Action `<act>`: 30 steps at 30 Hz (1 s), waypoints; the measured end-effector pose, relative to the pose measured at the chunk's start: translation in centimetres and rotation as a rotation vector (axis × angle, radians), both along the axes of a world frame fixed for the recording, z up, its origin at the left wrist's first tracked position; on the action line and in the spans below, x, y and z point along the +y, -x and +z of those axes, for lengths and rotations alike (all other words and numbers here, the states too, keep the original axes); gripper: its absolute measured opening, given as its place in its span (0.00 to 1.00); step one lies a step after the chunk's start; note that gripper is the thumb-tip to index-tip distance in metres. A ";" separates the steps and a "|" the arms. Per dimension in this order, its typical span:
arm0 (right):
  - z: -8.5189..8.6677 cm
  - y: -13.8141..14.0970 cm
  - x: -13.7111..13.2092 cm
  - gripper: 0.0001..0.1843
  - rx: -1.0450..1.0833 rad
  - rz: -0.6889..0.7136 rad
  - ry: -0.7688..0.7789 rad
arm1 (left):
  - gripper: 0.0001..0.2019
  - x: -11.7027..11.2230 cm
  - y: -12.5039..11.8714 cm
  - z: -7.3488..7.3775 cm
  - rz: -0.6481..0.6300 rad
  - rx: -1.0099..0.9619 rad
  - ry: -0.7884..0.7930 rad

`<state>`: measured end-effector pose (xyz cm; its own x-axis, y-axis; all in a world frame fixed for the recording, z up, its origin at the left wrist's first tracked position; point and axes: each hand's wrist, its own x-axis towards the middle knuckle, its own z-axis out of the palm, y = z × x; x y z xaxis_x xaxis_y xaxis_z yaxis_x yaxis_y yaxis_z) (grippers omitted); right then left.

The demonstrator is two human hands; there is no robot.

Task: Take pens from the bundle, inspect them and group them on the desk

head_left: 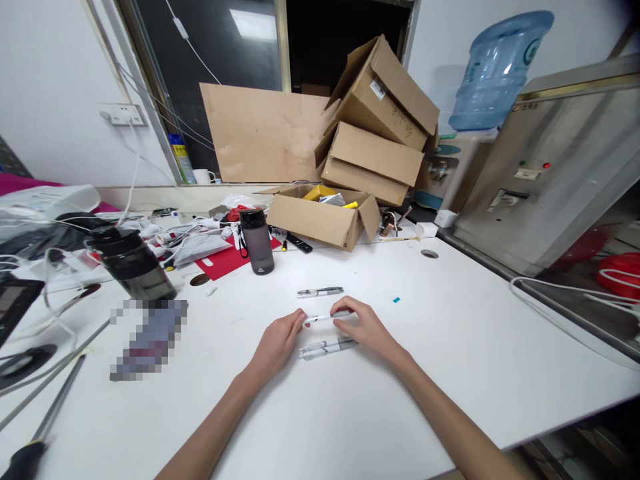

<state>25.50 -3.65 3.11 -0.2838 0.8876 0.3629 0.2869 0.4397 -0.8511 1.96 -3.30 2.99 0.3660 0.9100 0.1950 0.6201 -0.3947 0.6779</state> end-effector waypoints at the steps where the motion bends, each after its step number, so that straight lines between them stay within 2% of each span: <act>1: 0.0 0.0 0.0 0.08 0.002 -0.007 -0.001 | 0.20 0.0 0.0 0.0 -0.001 -0.002 0.000; 6: 0.2 0.0 -0.1 0.09 -0.005 -0.027 0.095 | 0.21 0.2 0.1 -0.1 0.001 -0.013 0.009; 21: 0.8 -0.1 0.1 0.05 0.070 -0.051 -0.147 | 0.26 0.3 0.2 0.0 0.029 -0.172 0.124; 30: 0.1 -0.8 0.9 0.10 0.148 -0.127 -0.040 | 0.27 0.5 0.5 -0.1 0.038 -0.211 0.139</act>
<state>26.31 -2.72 3.22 -0.1114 0.8968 0.4281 0.2156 0.4424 -0.8705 1.46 -2.82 2.84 0.2953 0.9457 0.1359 0.4717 -0.2680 0.8401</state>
